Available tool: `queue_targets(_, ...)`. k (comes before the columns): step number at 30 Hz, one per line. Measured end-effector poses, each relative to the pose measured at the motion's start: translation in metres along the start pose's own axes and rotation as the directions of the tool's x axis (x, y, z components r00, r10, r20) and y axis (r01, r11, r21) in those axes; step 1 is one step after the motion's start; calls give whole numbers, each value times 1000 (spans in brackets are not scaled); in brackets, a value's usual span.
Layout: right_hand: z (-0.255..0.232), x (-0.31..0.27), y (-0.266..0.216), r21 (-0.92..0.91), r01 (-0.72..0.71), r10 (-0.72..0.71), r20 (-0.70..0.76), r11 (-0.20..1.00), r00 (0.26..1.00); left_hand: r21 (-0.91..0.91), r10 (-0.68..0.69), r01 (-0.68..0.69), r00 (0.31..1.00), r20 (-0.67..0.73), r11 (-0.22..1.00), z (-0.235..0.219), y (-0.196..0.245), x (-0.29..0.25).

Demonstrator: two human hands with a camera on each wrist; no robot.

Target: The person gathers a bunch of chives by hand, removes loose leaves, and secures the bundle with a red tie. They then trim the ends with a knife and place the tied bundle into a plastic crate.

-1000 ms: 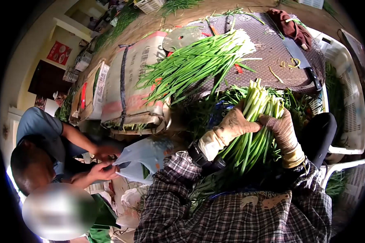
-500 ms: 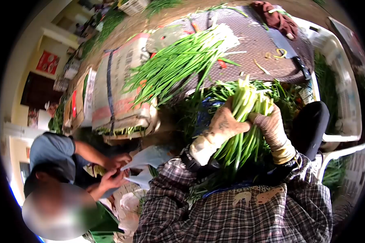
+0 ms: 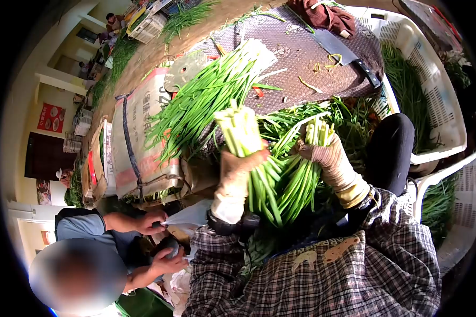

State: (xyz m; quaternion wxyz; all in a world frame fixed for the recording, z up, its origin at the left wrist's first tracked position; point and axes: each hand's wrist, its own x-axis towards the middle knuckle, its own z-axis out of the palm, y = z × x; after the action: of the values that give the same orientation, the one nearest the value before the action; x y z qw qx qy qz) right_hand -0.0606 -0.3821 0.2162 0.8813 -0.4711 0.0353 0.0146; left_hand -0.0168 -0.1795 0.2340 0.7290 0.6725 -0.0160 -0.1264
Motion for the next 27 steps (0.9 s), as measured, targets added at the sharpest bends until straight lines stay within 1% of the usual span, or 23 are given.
queue_targets(2, 1, -3, -7, 33, -39, 41, -57, 999, 998, -138, -138, 122, 984, -112, 983, -17, 25, -3)
queue_targets(4, -3, -6, -10, 135, -38, 48, -73, 990, 996, -152, 25, -52, 985, -171, 987, -35, 46, -5)
queue_targets(5, -11, -6, -12, 128, -35, 41, -48, 991, 998, -197, 41, -83, 977, -211, 977, -48, 64, -9)
queue_targets(6, -12, -11, -22, 182, -47, 61, -72, 982, 996, -239, 55, -117, 966, -253, 964, -64, 85, -12)
queue_targets(8, -40, -9, -15, 268, 46, -11, -129, 962, 992, -61, 281, -320, 896, -343, 946, -116, 122, -10)
queue_targets(9, -46, -10, -19, 253, 50, 0, -194, 966, 981, 108, 308, -289, 891, -334, 951, -157, 150, -7)
queue_targets(10, -53, -10, -17, 226, 81, -35, -199, 971, 979, 287, 401, -302, 822, -405, 909, -155, 182, -10)
queue_targets(11, -56, -10, -17, 210, 58, -15, -201, 976, 979, 451, 482, -294, 784, -390, 843, -153, 212, -11)
queue_targets(12, -59, -9, -16, 191, 34, 5, -204, 981, 979, 577, 571, -323, 756, -319, 750, -137, 235, -8)
queue_targets(13, -56, -9, -15, 197, 11, 27, -189, 980, 982, 634, 546, -281, 793, -270, 721, -126, 258, -6)
queue_targets(14, -52, -9, -13, 203, -12, 47, -173, 979, 984, 741, 616, -227, 727, -303, 632, -104, 267, 5)
queue_targets(15, -52, -7, -10, 168, -51, 76, -150, 984, 986, 801, 625, -265, 762, -167, 537, -93, 269, 20)
queue_targets(16, -42, -8, -8, 187, -30, 63, -173, 982, 983, 846, 617, -313, 787, -25, 433, -82, 271, 38)
queue_targets(18, -34, -11, -11, 138, -50, 73, -166, 989, 983, 901, 651, -433, 689, 319, 16, -52, 245, 80)
queue_targets(19, -32, -12, -17, 57, -63, 72, -178, 996, 981, 711, 512, -469, 841, 176, 525, -33, 226, 102)
queue_targets(20, -34, -15, -21, 27, -83, 86, -169, 996, 982, 443, 342, -371, 928, 147, 817, -36, 195, 141)
queue_targets(21, -31, -18, -28, 49, -84, 92, -199, 995, 976, 124, 159, -173, 981, 111, 977, -39, 165, 179)
queue_targets(22, -28, -21, -32, 70, -85, 99, -227, 994, 969, 85, 121, -136, 980, 158, 987, -35, 130, 201)
queue_targets(23, -31, -22, -30, 23, -86, 89, -283, 996, 955, 50, 83, -95, 975, 204, 994, -31, 96, 223)
queue_targets(24, -25, -25, -44, -18, -87, 78, -293, 996, 953, 534, 52, -167, 973, 225, 829, -26, 68, 237)
queue_targets(25, -24, -29, -52, 39, -70, 79, -343, 997, 936, 870, 29, -220, 973, 231, 440, -22, 44, 254)
queue_targets(26, -24, -31, -55, 98, -46, 81, -393, 994, 916, 972, 13, -223, 975, 224, -69, -13, 35, 266)
queue_targets(27, -31, -32, -64, 191, 0, 55, -286, 982, 957, 979, 95, -199, 976, 195, 34, -5, 39, 262)
